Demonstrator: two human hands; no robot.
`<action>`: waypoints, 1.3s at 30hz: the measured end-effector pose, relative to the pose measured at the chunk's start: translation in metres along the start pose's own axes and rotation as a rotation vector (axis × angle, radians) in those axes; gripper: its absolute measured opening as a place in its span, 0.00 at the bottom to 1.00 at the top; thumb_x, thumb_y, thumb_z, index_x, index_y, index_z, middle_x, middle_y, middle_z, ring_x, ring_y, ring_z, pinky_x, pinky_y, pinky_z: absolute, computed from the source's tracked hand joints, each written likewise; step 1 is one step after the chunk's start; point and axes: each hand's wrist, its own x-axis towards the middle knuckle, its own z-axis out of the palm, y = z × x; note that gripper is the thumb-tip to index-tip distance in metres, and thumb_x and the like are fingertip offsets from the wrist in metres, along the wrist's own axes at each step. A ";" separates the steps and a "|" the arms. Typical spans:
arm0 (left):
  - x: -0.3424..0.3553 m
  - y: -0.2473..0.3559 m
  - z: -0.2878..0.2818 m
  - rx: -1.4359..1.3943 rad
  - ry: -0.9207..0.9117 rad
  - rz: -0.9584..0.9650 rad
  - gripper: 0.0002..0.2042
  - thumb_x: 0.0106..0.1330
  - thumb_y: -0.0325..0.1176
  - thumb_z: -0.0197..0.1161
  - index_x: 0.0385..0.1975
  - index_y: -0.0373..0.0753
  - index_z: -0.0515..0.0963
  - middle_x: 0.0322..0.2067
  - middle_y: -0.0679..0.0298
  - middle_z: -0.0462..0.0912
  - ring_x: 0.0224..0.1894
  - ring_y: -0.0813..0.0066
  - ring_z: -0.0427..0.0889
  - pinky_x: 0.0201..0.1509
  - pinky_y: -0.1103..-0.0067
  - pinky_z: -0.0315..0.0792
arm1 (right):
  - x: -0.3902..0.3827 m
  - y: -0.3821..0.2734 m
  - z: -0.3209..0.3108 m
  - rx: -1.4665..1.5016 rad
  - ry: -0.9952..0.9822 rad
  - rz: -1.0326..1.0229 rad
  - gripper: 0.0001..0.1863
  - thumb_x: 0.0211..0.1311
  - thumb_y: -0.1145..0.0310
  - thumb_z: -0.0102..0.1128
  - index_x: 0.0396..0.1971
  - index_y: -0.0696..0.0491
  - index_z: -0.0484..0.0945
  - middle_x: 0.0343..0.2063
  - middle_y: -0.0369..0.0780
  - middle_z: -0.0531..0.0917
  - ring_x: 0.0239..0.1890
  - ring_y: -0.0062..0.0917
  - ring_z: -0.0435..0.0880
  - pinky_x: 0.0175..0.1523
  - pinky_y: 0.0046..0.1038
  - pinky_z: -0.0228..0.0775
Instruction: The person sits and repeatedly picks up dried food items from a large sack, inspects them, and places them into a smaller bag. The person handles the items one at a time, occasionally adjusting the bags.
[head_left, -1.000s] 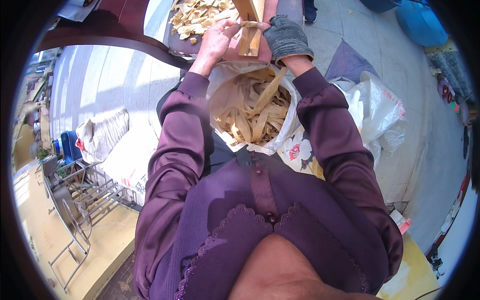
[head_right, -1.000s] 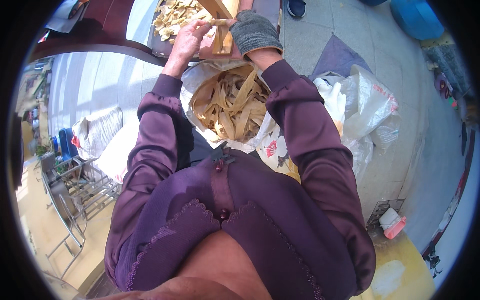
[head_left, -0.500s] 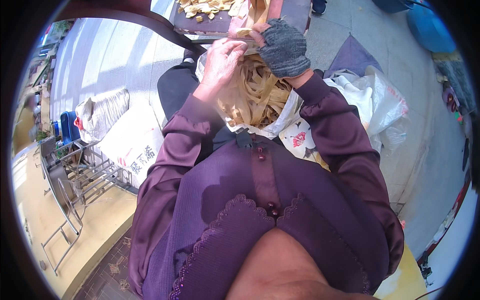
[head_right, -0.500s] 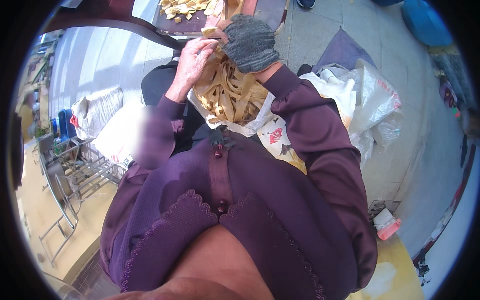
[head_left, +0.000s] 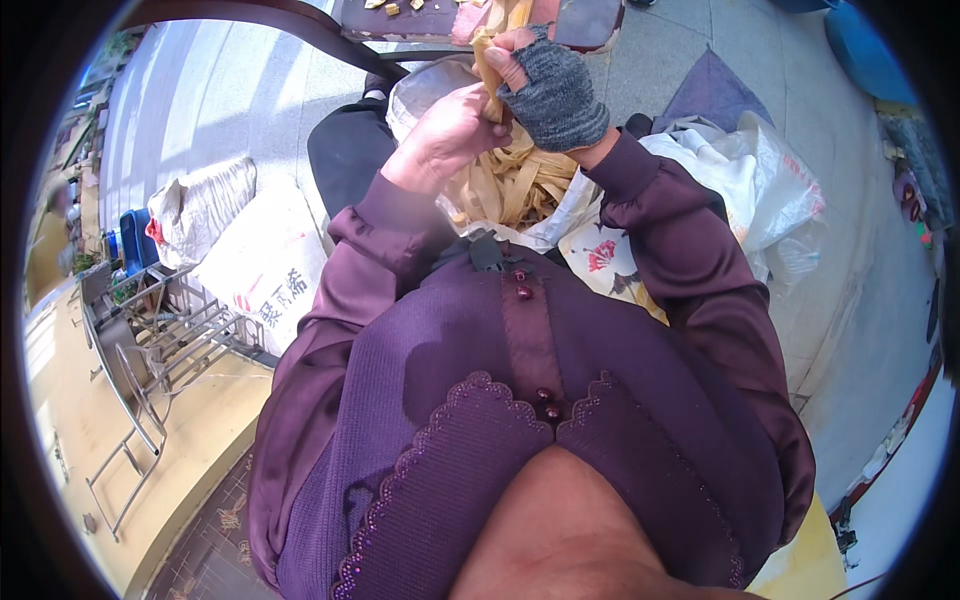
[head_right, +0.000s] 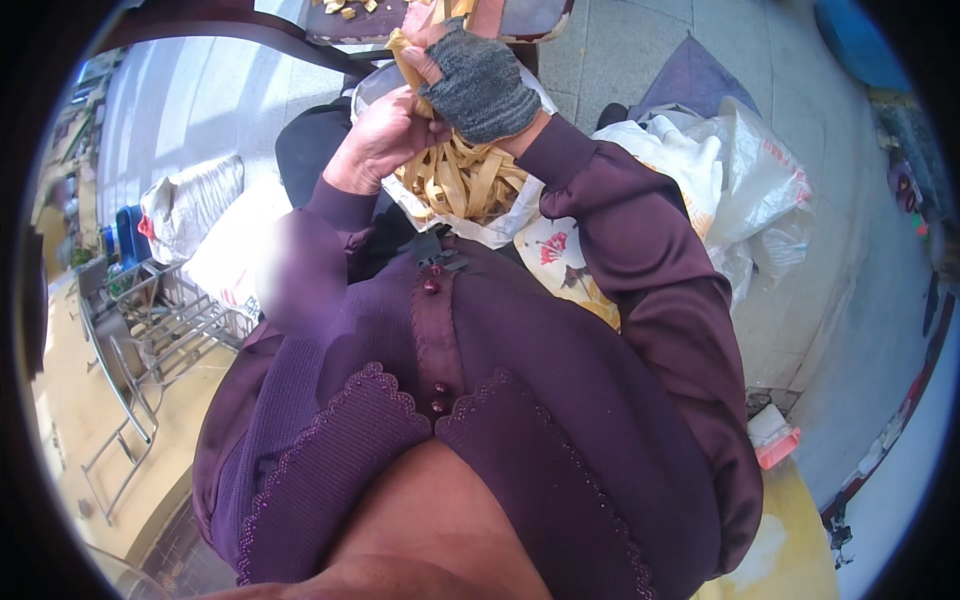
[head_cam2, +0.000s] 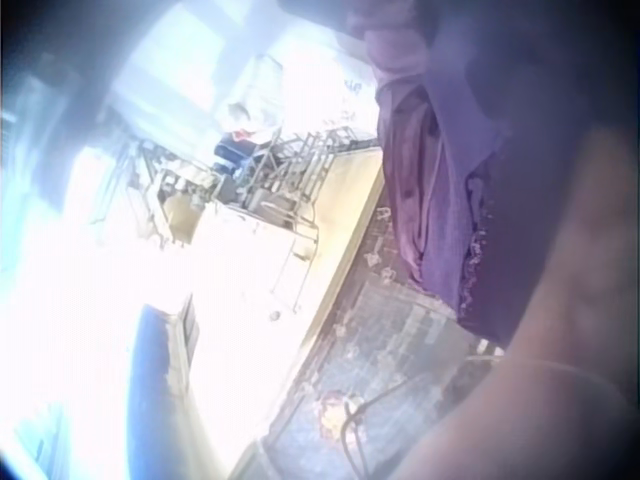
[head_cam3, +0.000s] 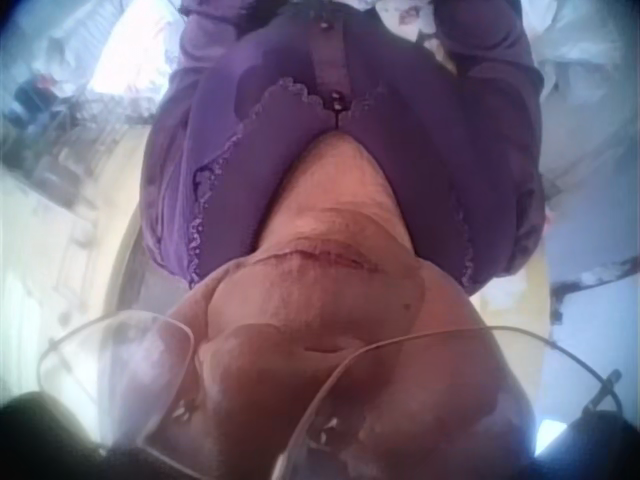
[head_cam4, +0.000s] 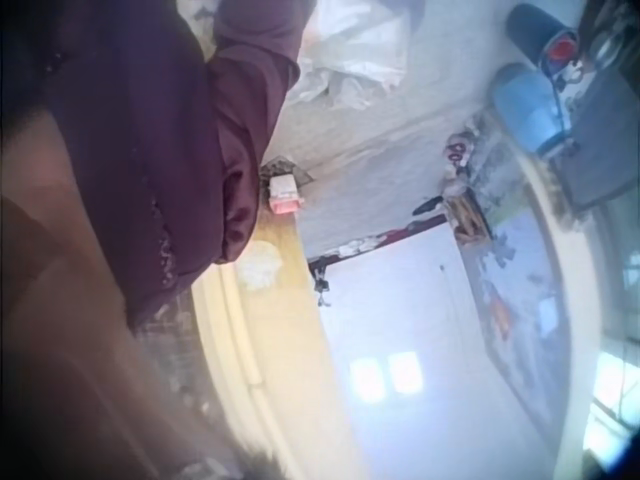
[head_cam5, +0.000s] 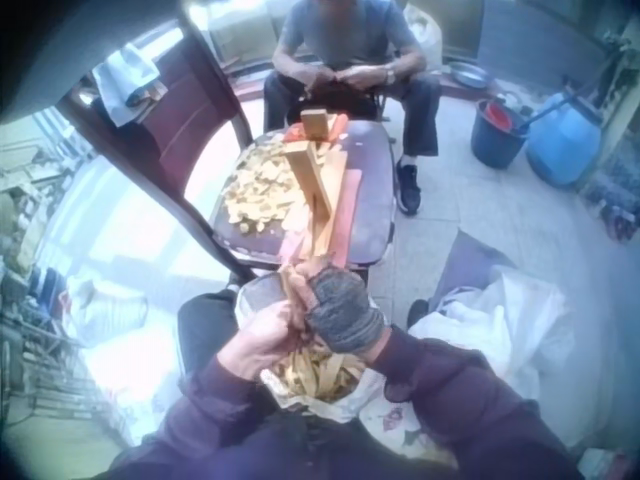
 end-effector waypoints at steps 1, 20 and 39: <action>-0.003 0.000 -0.005 0.051 -0.146 -0.060 0.12 0.68 0.28 0.46 0.47 0.38 0.74 0.38 0.62 0.79 0.39 0.73 0.79 0.39 0.76 0.74 | 0.001 0.003 0.000 -0.167 0.031 -0.112 0.22 0.53 0.71 0.58 0.50 0.54 0.71 0.42 0.44 0.75 0.41 0.38 0.78 0.42 0.32 0.73; -0.012 0.029 0.023 1.126 0.406 0.698 0.08 0.64 0.23 0.45 0.37 0.36 0.73 0.35 0.63 0.75 0.37 0.69 0.77 0.42 0.76 0.70 | 0.016 -0.011 -0.012 0.662 -0.290 0.488 0.19 0.65 0.53 0.52 0.38 0.55 0.77 0.29 0.42 0.79 0.31 0.30 0.79 0.36 0.29 0.71; -0.004 0.027 0.029 0.493 0.308 0.697 0.13 0.70 0.34 0.52 0.45 0.31 0.74 0.37 0.61 0.80 0.37 0.75 0.81 0.42 0.81 0.77 | 0.024 0.015 -0.010 1.308 -0.237 1.004 0.17 0.61 0.57 0.59 0.38 0.57 0.77 0.20 0.34 0.77 0.20 0.17 0.78 0.26 0.18 0.71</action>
